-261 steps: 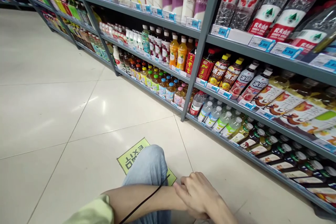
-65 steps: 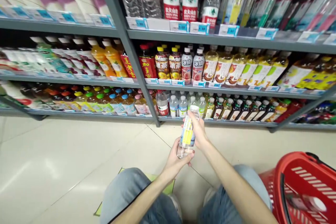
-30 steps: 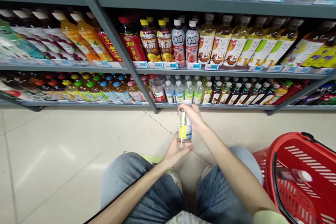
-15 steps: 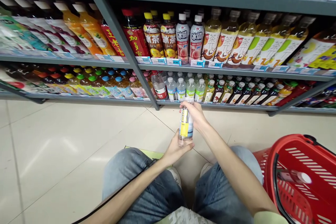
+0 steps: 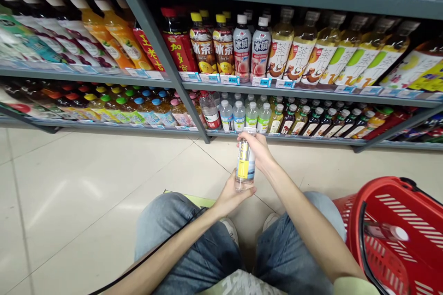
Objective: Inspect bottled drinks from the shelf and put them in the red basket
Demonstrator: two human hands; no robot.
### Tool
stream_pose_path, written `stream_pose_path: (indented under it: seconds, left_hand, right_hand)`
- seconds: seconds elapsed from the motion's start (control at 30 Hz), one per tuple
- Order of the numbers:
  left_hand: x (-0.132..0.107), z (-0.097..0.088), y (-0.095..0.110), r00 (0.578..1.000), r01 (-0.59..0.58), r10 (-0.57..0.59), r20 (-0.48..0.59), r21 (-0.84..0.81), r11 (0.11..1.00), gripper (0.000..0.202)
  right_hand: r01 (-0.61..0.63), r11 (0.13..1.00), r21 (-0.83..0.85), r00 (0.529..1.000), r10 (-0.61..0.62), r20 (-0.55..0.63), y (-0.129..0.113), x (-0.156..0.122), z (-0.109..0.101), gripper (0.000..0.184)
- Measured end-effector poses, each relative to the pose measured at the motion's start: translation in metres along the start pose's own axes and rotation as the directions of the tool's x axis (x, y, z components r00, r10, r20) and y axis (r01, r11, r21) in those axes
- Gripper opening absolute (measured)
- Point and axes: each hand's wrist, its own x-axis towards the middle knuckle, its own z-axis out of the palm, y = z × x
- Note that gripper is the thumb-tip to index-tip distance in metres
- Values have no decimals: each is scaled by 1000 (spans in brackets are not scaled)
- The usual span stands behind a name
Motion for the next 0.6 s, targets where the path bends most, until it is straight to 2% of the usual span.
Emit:
stream_pose_path:
  seconds: [0.6]
  left_hand:
    - [2, -4, -9, 999, -36, 36, 6, 57, 998, 44]
  right_hand:
    - [9, 1000, 29, 1000, -9, 9, -3, 0, 1, 17]
